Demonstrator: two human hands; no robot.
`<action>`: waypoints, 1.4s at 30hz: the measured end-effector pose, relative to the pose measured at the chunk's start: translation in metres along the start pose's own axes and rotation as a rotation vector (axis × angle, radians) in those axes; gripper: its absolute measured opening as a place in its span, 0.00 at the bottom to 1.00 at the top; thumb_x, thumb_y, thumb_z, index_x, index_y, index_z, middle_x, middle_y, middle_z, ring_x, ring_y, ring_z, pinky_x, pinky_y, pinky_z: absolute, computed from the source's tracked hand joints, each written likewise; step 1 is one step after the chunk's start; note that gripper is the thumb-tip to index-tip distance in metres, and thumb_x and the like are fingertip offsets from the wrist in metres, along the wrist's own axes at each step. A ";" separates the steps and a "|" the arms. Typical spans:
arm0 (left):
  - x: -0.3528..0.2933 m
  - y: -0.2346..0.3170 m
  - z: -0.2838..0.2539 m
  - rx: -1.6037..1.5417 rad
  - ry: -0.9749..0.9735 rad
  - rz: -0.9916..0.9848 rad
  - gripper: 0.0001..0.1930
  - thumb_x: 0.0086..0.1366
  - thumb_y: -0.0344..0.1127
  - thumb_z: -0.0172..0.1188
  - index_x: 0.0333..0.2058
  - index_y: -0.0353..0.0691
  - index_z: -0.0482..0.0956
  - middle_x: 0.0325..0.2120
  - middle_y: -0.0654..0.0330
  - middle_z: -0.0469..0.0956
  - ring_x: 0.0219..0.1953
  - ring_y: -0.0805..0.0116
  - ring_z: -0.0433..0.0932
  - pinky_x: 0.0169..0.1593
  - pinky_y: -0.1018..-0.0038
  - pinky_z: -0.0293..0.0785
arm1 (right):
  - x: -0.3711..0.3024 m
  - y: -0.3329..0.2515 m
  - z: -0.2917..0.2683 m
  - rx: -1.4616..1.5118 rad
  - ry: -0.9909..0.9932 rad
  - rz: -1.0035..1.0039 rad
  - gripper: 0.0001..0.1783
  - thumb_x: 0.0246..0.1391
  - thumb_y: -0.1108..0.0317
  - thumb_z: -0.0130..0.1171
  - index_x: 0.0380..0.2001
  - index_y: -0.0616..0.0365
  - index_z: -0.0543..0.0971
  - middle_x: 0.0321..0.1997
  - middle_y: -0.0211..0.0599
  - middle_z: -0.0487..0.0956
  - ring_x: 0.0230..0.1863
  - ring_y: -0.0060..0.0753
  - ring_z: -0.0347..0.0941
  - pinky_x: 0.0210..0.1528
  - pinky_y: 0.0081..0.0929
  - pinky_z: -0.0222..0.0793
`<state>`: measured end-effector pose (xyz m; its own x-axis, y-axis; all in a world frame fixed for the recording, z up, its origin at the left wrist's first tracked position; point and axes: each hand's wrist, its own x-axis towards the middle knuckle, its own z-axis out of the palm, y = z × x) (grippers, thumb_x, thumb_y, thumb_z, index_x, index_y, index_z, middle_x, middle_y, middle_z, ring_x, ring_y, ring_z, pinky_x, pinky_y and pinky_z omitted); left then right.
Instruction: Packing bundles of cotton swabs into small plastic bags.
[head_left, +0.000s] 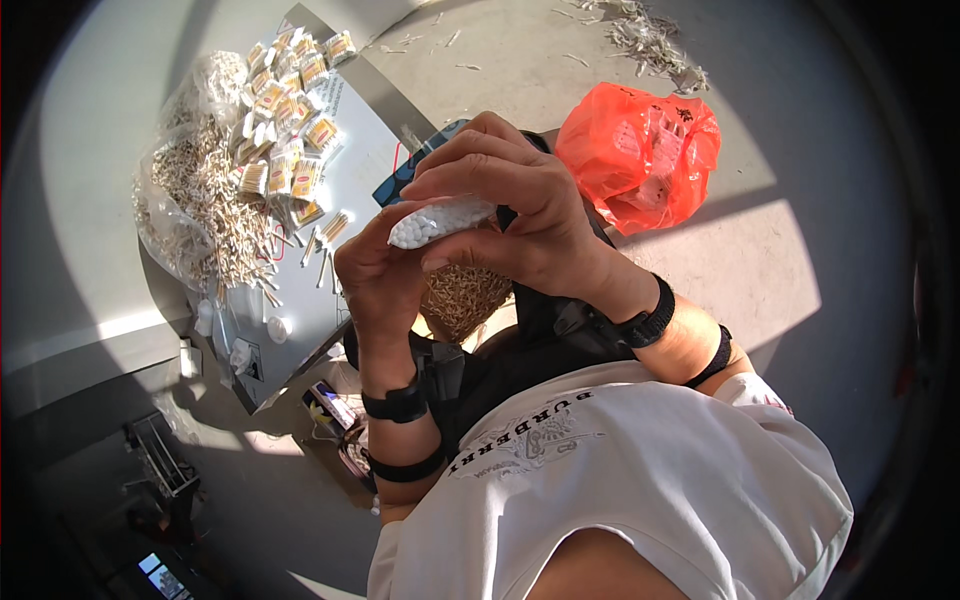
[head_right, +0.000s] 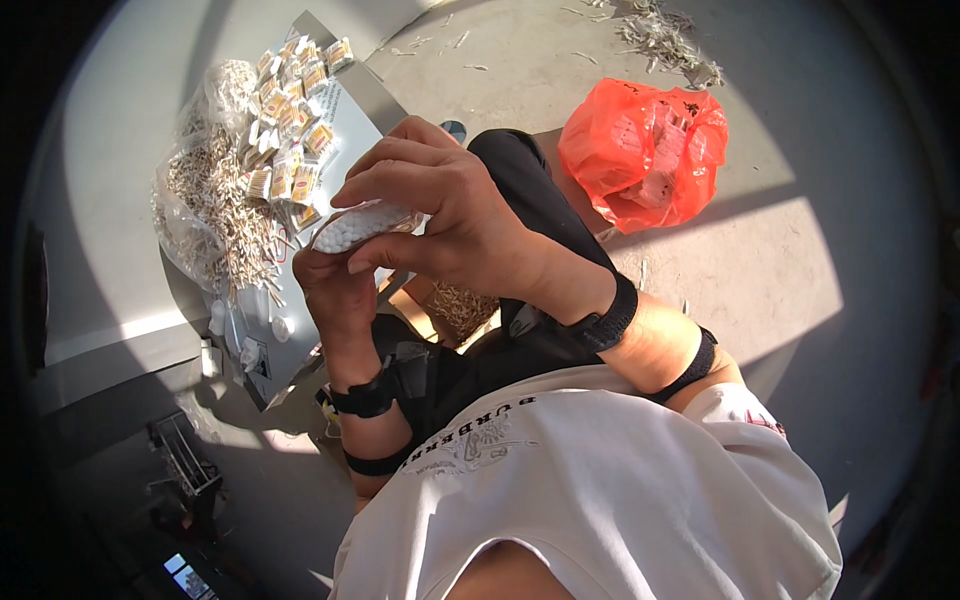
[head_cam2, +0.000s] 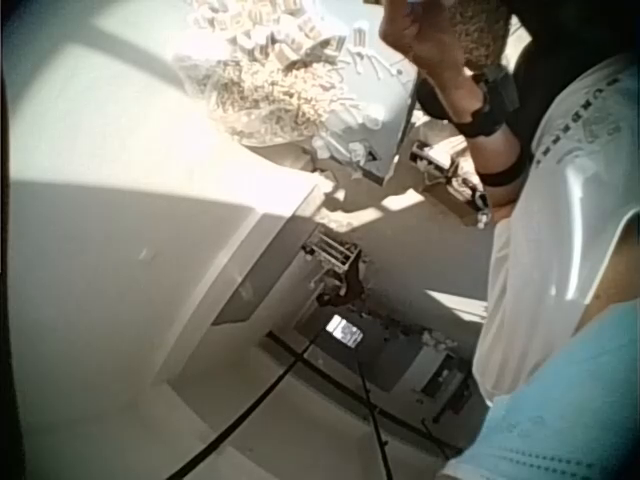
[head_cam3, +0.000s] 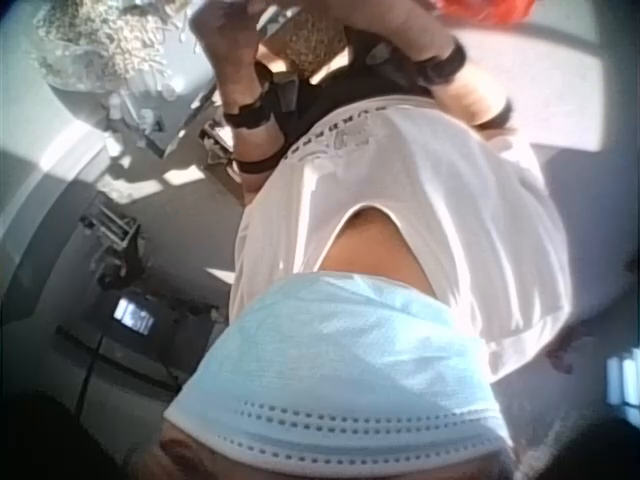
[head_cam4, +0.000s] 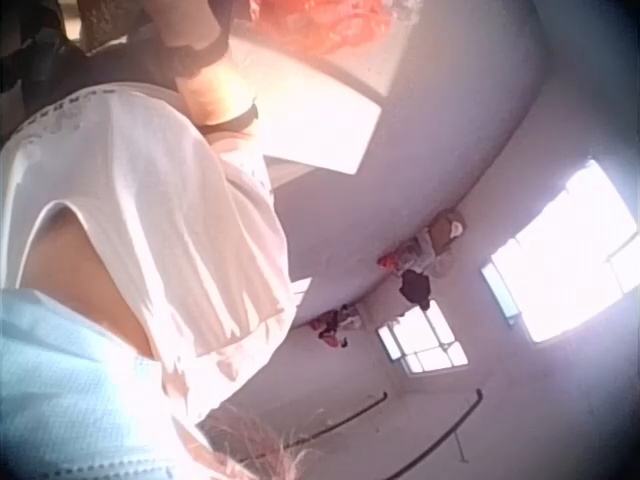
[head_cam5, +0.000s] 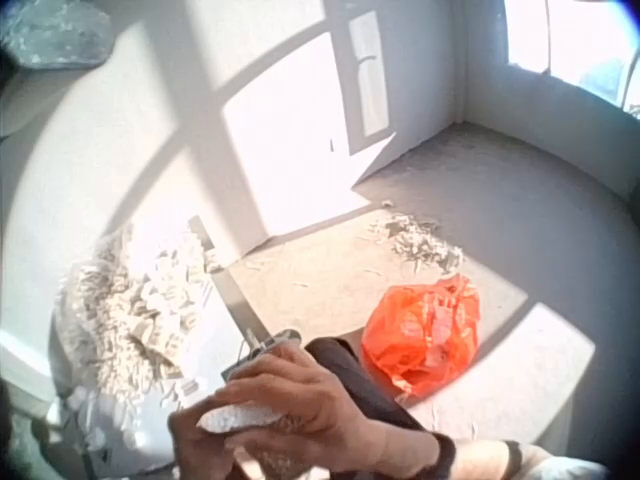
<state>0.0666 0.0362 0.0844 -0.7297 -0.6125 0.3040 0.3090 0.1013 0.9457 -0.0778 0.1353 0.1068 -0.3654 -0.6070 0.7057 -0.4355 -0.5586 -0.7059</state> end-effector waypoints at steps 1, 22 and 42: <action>0.000 0.000 0.000 0.001 0.000 -0.001 0.16 0.55 0.20 0.66 0.45 0.31 0.80 0.36 0.60 0.82 0.39 0.77 0.78 0.46 0.79 0.75 | -0.001 0.001 0.000 0.001 0.000 0.001 0.20 0.36 0.68 0.74 0.37 0.58 0.82 0.35 0.34 0.79 0.38 0.32 0.69 0.38 0.26 0.65; -0.008 -0.001 0.005 0.164 0.000 -0.091 0.14 0.54 0.22 0.67 0.42 0.33 0.81 0.32 0.67 0.81 0.36 0.83 0.75 0.42 0.82 0.73 | -0.002 -0.004 0.003 -0.131 -0.053 -0.056 0.19 0.36 0.67 0.74 0.35 0.59 0.81 0.32 0.34 0.78 0.36 0.36 0.69 0.40 0.28 0.65; 0.001 0.005 0.002 -0.064 0.019 -0.040 0.15 0.55 0.20 0.66 0.43 0.31 0.81 0.38 0.56 0.82 0.40 0.72 0.79 0.48 0.76 0.77 | -0.007 0.000 -0.009 0.176 -0.023 0.151 0.15 0.44 0.69 0.71 0.37 0.60 0.82 0.39 0.36 0.79 0.41 0.28 0.72 0.43 0.23 0.66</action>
<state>0.0659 0.0375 0.0901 -0.7309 -0.6298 0.2629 0.3186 0.0259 0.9476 -0.0826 0.1448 0.1028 -0.3956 -0.7032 0.5908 -0.2260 -0.5489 -0.8047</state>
